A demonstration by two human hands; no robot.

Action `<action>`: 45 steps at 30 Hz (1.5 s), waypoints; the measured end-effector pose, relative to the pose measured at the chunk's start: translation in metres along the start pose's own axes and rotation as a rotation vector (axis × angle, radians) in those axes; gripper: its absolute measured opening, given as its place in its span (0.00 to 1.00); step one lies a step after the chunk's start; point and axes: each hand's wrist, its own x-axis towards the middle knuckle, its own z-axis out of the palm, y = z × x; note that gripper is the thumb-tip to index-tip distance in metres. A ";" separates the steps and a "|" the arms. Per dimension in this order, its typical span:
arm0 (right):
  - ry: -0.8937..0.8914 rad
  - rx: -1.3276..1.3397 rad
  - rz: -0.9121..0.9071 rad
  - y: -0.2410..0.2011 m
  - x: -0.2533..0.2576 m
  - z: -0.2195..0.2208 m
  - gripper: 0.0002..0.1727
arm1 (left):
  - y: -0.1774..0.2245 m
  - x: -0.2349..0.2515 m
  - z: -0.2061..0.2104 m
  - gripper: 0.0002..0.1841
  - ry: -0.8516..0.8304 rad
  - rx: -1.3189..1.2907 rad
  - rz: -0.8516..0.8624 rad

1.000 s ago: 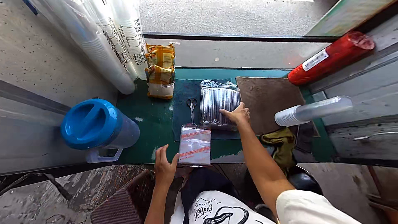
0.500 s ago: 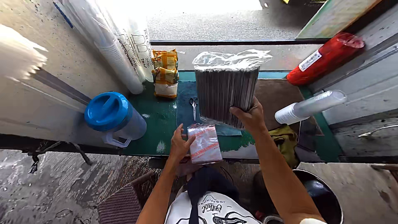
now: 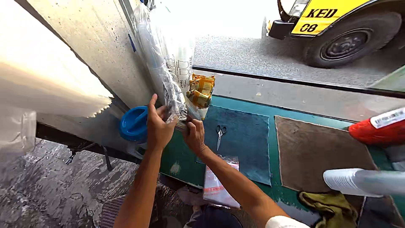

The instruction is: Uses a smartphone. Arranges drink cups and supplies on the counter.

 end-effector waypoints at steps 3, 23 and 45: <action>-0.181 0.044 -0.033 -0.003 0.015 0.032 0.22 | 0.008 0.071 -0.021 0.39 -0.136 0.225 0.093; -0.834 0.141 0.525 0.072 0.121 0.111 0.63 | -0.095 0.216 -0.044 0.39 -0.558 1.153 0.019; -0.840 -0.380 1.025 0.016 -0.149 -0.234 0.50 | -0.102 0.223 0.022 0.43 -0.685 1.459 -0.195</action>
